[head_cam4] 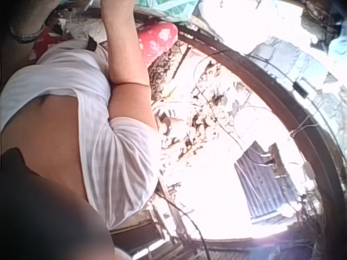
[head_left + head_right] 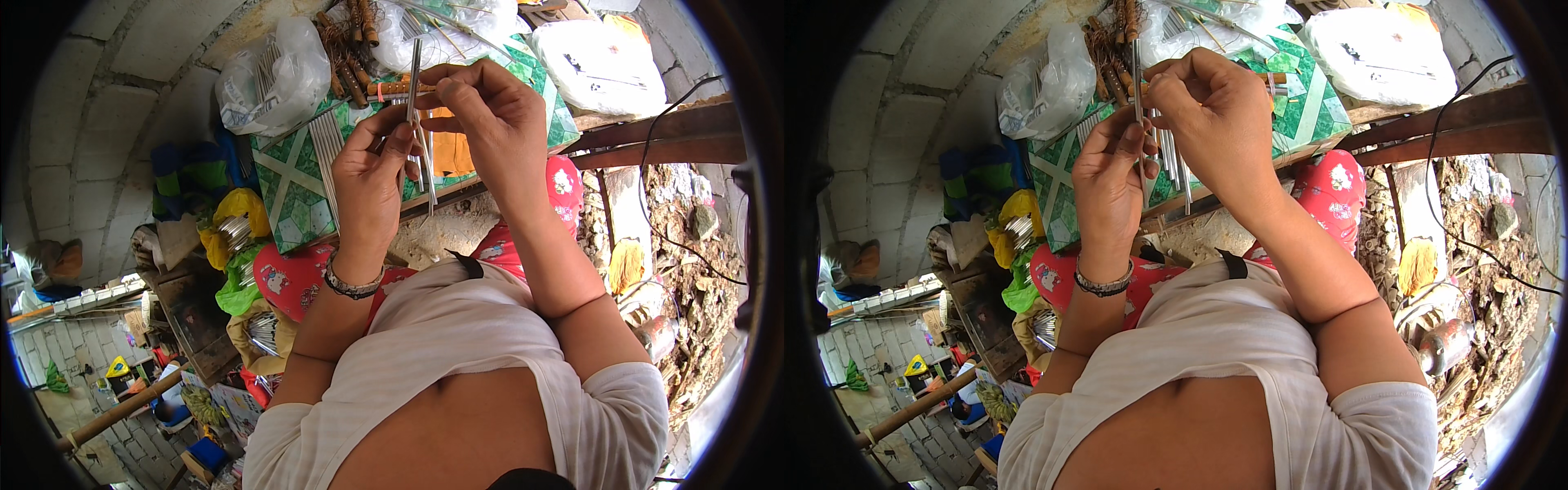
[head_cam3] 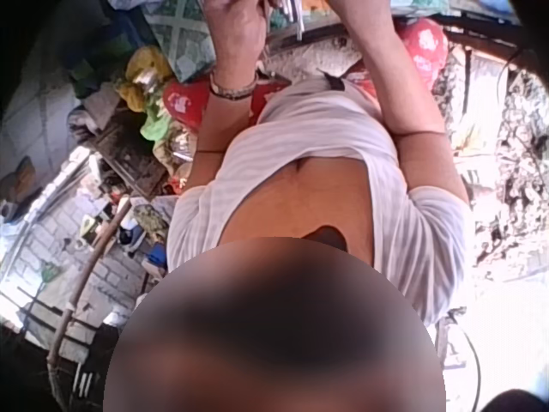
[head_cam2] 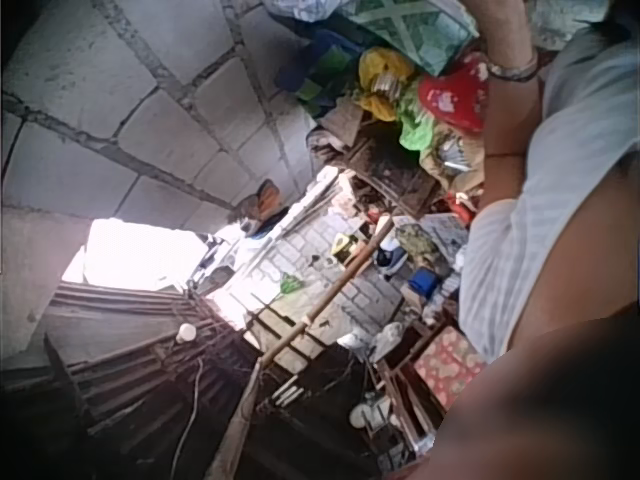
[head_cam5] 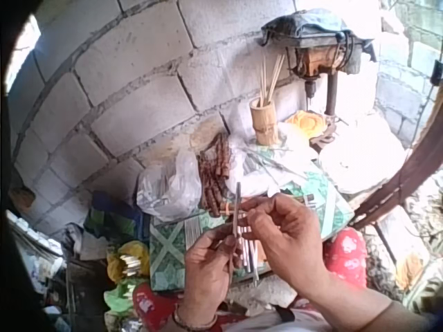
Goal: The person sits on the floor and repeatedly sharpens thin metal rods using a handheld file on a wooden jig. They pick up rods one at a time, file each end, and place them back on the jig, repeating the cycle throughout the clip.
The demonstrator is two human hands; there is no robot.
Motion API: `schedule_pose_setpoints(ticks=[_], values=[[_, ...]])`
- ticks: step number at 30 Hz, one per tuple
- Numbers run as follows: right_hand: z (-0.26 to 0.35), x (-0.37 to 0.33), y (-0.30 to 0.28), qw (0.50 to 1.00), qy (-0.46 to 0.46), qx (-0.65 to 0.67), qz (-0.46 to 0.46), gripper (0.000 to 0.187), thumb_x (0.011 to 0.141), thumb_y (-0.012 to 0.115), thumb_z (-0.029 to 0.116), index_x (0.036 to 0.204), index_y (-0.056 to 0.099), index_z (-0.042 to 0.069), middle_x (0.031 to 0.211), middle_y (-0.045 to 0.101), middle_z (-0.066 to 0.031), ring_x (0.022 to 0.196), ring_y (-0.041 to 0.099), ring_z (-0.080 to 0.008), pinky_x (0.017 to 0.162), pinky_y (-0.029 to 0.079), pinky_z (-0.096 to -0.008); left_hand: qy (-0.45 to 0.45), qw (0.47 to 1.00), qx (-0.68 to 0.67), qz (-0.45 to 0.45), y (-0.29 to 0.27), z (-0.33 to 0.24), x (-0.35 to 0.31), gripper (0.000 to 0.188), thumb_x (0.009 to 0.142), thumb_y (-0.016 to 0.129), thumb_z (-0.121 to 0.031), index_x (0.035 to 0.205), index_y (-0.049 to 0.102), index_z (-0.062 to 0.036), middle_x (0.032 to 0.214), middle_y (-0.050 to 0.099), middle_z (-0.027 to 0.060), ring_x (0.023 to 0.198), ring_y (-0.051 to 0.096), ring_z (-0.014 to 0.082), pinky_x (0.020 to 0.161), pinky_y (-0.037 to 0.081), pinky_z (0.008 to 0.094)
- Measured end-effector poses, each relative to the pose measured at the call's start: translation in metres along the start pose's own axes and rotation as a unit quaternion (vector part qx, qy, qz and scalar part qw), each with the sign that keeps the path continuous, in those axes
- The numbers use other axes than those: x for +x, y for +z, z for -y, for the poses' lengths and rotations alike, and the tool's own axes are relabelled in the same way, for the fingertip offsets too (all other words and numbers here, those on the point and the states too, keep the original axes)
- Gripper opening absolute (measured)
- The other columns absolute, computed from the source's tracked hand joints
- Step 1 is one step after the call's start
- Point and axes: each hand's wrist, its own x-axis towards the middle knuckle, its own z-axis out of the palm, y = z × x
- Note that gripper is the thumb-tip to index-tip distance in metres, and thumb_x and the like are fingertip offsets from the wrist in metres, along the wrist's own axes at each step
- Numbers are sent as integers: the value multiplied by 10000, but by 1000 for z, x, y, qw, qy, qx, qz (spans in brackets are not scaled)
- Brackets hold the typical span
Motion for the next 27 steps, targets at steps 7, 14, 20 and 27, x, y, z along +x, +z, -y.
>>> schedule_pose_setpoints(ticks=[7,14,20,27], values=[[-4,2,1,1000,-11,-13,-2,174,919,651,99,831,662,-51,683,671,-44,613,611,-55,551,492,-220,-11,1000,-4,-6,2,-1,1,274,997,667,-142,1232,646,-3,923,665,-2,756,576,39,571,427,193],[1,1,-8,997,14,-73,21,159,969,687,114,943,699,-42,793,653,-22,583,553,-46,506,482,-217,-42,999,10,-30,3,-5,2,307,990,685,-180,1239,639,-8,892,636,-14,696,543,26,500,386,181],[-2,3,-10,998,11,-57,24,165,982,669,115,955,694,-46,826,677,-47,627,600,-64,544,520,-224,-54,998,-3,-10,3,-3,4,288,1010,651,-187,1260,626,-46,921,638,-10,767,573,73,539,414,201],[-6,1,-4,1000,-13,12,8,163,953,655,108,906,677,-46,752,711,-69,718,697,-95,615,587,-252,-50,999,-13,6,3,2,6,254,1026,622,-208,1229,640,-56,975,684,24,769,569,72,546,423,203]])
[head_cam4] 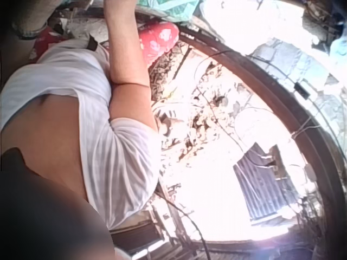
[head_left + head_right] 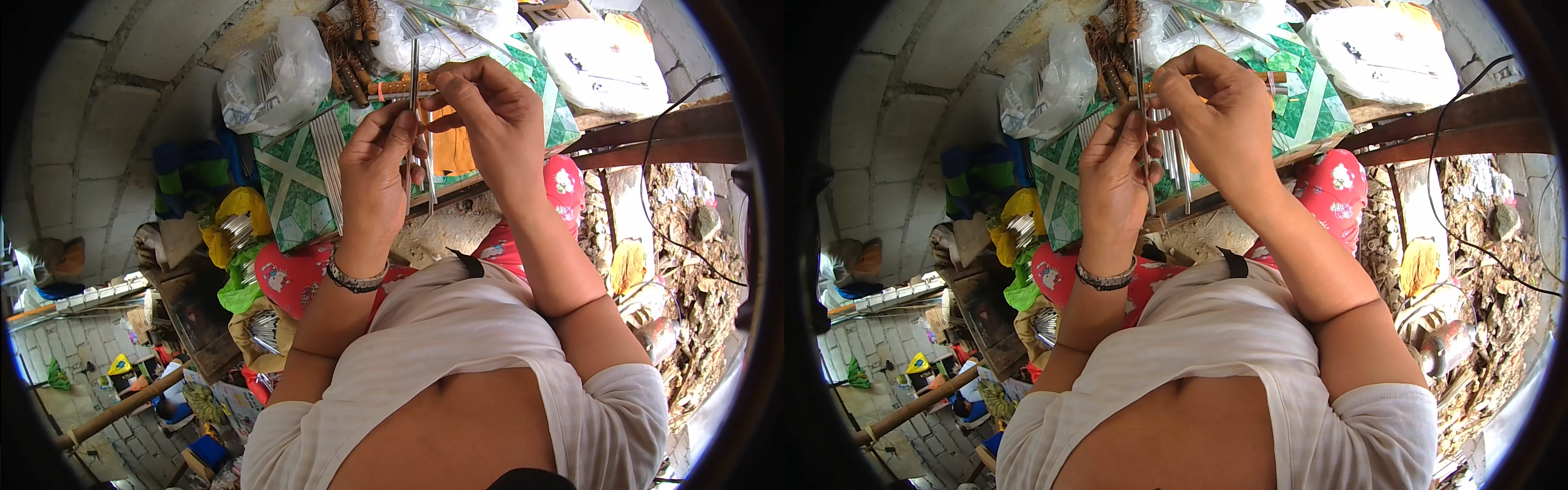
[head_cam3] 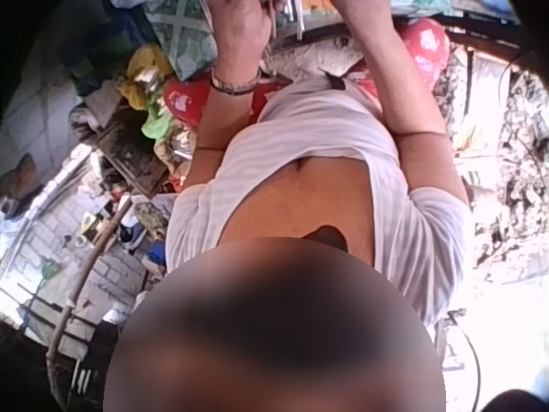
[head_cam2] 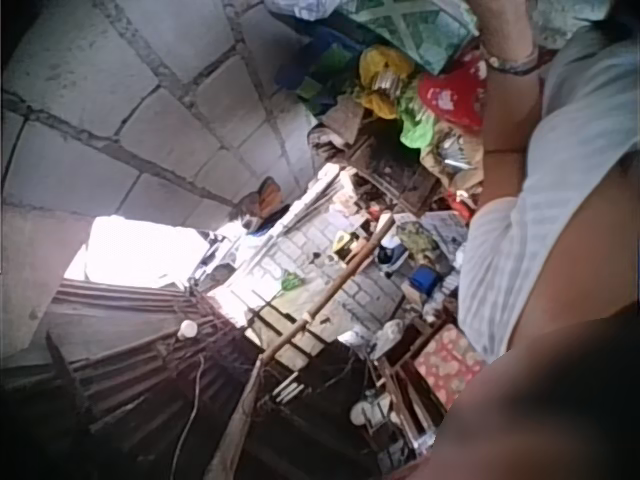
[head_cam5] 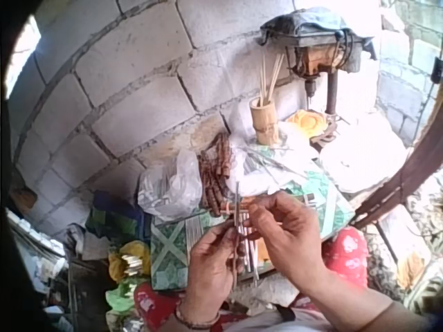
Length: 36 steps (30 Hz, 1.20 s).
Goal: The person sits on the floor and repeatedly sharpens thin metal rods using a handheld file on a wooden jig. They pick up rods one at a time, file each end, and place them back on the jig, repeating the cycle throughout the clip.
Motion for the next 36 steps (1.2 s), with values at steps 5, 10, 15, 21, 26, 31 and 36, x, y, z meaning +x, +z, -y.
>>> schedule_pose_setpoints(ticks=[5,10,15,21,26,31,36], values=[[5,-1,-4,997,20,-59,36,165,997,629,109,1011,671,-50,953,708,-96,838,716,-147,699,605,-281,4,1000,1,3,0,1,1,248,1021,630,-210,1215,650,-56,1025,710,56,766,564,67,549,423,201],[7,-1,-4,997,24,-63,41,167,995,629,106,1009,671,-55,944,711,-96,837,715,-148,703,605,-282,8,1000,6,2,0,2,0,248,1017,636,-211,1209,652,-54,1019,711,56,763,563,64,550,421,201],[7,-1,-4,996,17,-69,44,170,994,632,108,1006,670,-58,942,712,-99,836,714,-148,704,606,-283,14,1000,15,1,1,1,0,240,1014,642,-204,1201,658,-54,990,704,38,757,561,63,542,418,201],[7,-1,-4,997,25,-65,41,169,993,632,106,998,667,-59,948,712,-101,832,713,-150,699,611,-289,11,1000,22,-4,2,1,-2,229,1016,638,-188,1201,661,-56,990,702,15,755,563,63,542,416,196],[2,-1,0,1000,3,-14,2,177,925,646,106,871,678,-60,740,715,-79,665,663,-76,621,585,-249,12,1000,16,-5,2,1,-2,234,1019,633,-179,1215,653,-54,1003,701,11,761,565,63,548,416,193],[1,0,1,1000,8,-22,5,169,920,643,97,866,675,-60,740,709,-74,673,662,-74,620,587,-249,12,1000,23,-13,3,0,-3,241,1014,642,-181,1212,653,-45,957,687,2,745,571,57,545,423,192],[1,1,1,1000,6,-18,11,165,918,640,91,860,676,-59,739,703,-67,672,657,-70,611,582,-244,16,999,17,-23,4,-1,-2,252,995,676,-194,1188,668,-32,868,662,-16,713,582,45,533,435,192]])
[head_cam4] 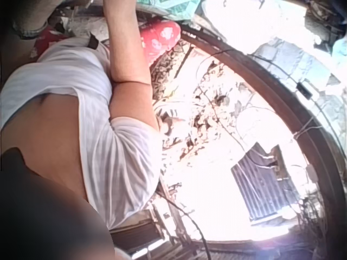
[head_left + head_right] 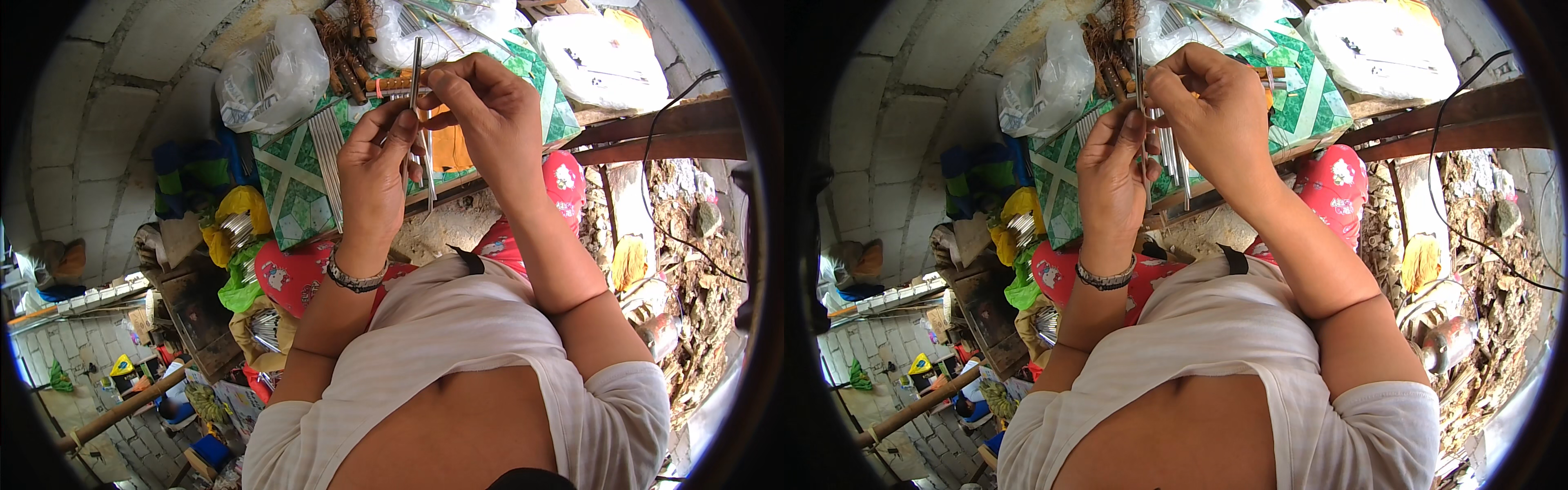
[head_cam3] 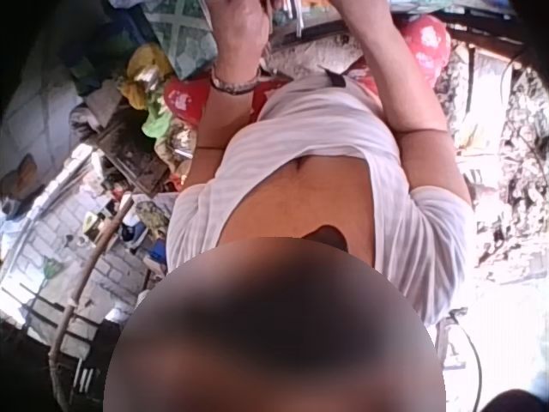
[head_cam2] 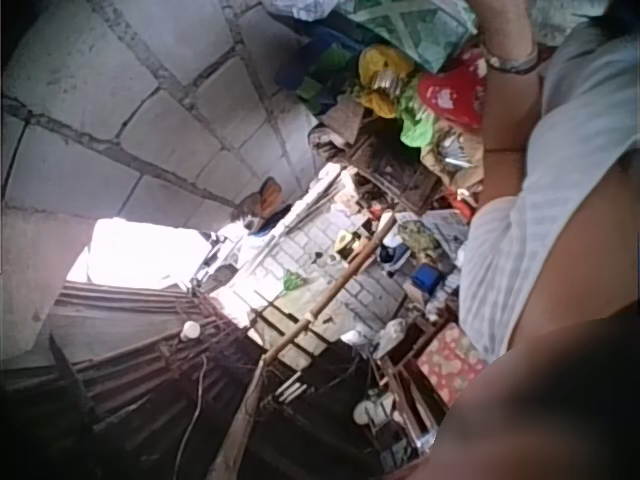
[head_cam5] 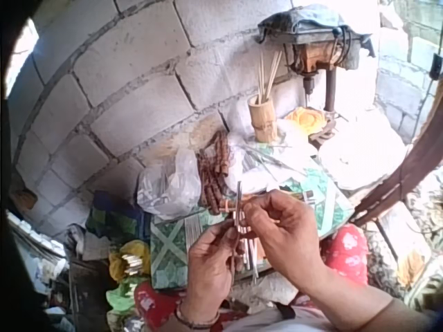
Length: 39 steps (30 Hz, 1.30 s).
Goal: The person sits on the floor and repeatedly sharpens thin metal rods using a handheld file on a wooden jig. They pick up rods one at a time, file each end, and place them back on the jig, repeating the cycle throughout the clip.
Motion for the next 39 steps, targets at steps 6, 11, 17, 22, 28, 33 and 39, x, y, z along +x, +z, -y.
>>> schedule_pose_setpoints(ticks=[6,11,17,22,28,33,39], values=[[1,0,0,1000,3,-1,2,159,919,638,86,852,675,-54,738,696,-60,670,647,-64,605,574,-238,1,1000,6,1,-1,1,0,255,994,677,-197,1191,670,-36,881,666,-16,727,585,46,534,434,191],[0,1,1,1000,12,15,3,161,920,641,85,847,674,-55,736,692,-57,670,641,-59,603,568,-234,16,1000,22,14,-2,0,-1,260,1004,658,-180,1218,653,-32,972,694,6,764,575,50,545,426,192],[1,2,0,1000,20,-6,3,174,927,650,94,855,685,-62,734,703,-63,653,649,-64,604,568,-231,30,998,62,8,-2,0,-3,265,996,669,-171,1217,657,-26,987,697,6,785,571,54,552,423,195],[0,2,1,999,24,-24,-8,183,929,700,110,880,709,-67,734,724,-78,646,677,-81,611,575,-229,68,995,77,3,-5,2,-2,269,979,695,-169,1202,667,-21,954,682,0,787,580,57,553,429,195],[-5,7,-8,997,53,18,48,167,915,723,101,868,703,-58,750,720,-73,659,689,-101,610,583,-237,180,955,235,-21,-12,5,0,194,946,730,-119,1116,712,-26,934,662,6,723,579,64,579,441,227],[-11,13,-19,980,161,66,93,132,881,728,100,859,692,-25,749,695,-61,643,684,-117,613,591,-254,258,878,403,-11,-24,1,-6,176,910,750,-102,1078,731,-54,897,620,43,726,592,105,629,465,270],[-24,21,-30,984,47,-143,98,94,910,692,68,875,696,-19,923,735,-65,839,701,-152,834,555,-287,233,834,500,8,-37,15,-12,179,920,718,-54,1098,728,-28,900,606,70,739,602,159,652,489,288]])
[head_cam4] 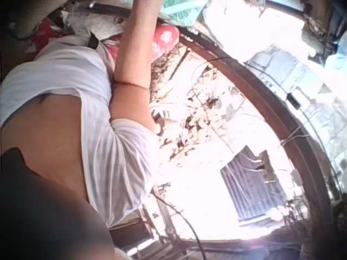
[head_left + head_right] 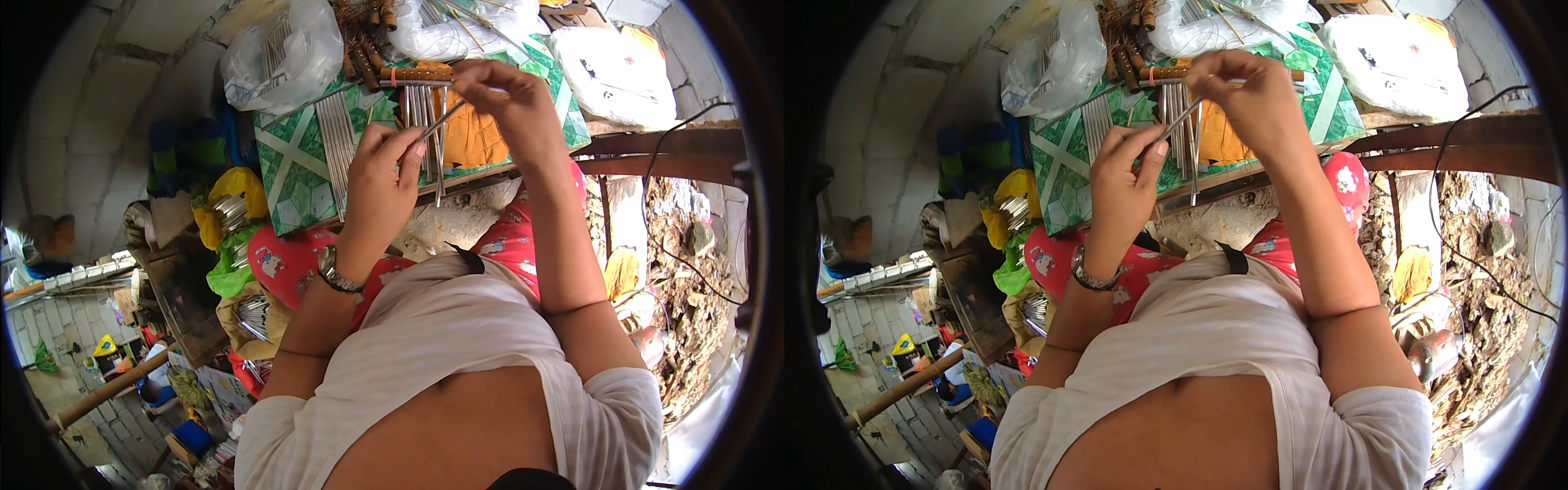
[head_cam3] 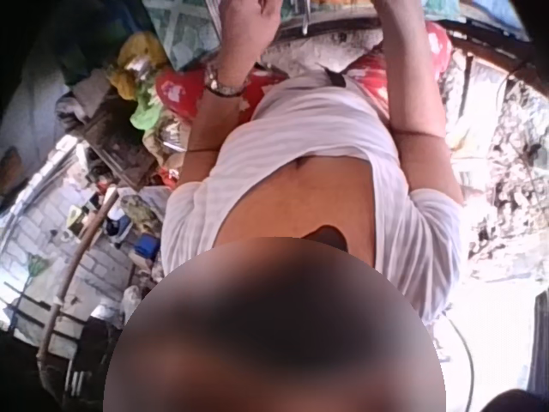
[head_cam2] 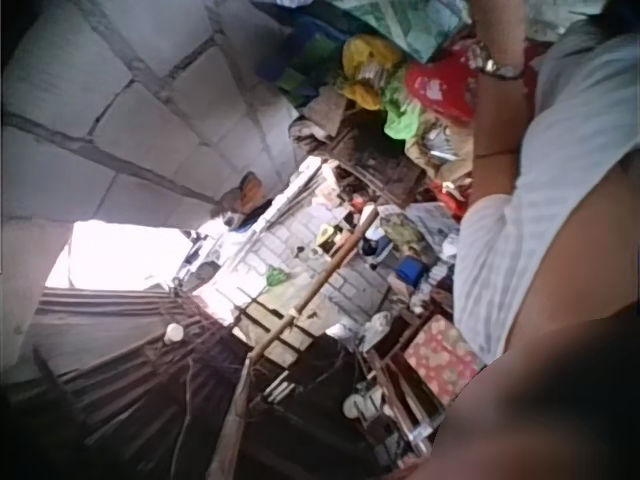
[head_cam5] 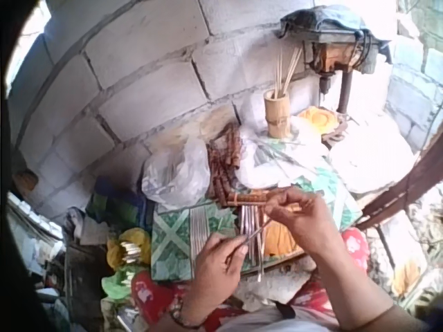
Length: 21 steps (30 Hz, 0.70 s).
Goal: The person sits on the floor and repeatedly sharpens thin metal rods using a handheld file on a wooden jig. They pick up rods one at a time, file each end, and place them back on the jig, repeating the cycle throughout the clip.
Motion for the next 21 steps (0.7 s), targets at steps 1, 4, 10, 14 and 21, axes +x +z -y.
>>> schedule_pose_setpoints(ticks=[1,4,10,14,21], values=[[-2,4,-2,998,-38,-21,-39,87,931,681,59,902,699,-21,1058,739,-90,955,685,-160,938,496,-291,-22,1000,-9,19,3,3,-2,135,927,693,-93,1052,686,-41,891,564,106,700,597,295,628,488,394],[-3,7,-16,988,-6,150,-25,119,1021,591,156,965,593,51,1231,697,-174,906,677,-170,950,495,-336,-63,995,58,58,11,7,-11,114,925,685,-135,999,673,-49,902,579,110,723,615,316,644,504,409],[-3,-1,-41,986,135,-96,-12,168,1011,573,185,1030,574,18,1023,764,-119,620,618,-145,656,516,-276,-14,998,59,32,33,11,-5,128,895,665,-131,989,653,-45,890,586,129,708,640,339,620,534,440],[-7,-4,-45,889,212,-372,162,132,995,598,175,964,622,49,847,738,-67,548,492,-58,522,398,-266,32,994,103,1,46,12,3,145,890,649,-116,1006,632,-30,887,583,131,692,650,331,589,545,438],[-15,13,-57,932,80,-345,74,237,910,738,205,1005,777,-8,804,731,-33,748,623,-91,748,513,-278,44,987,148,39,63,13,10,168,854,659,-96,1014,661,-44,854,594,115,602,654,319,535,543,427]])
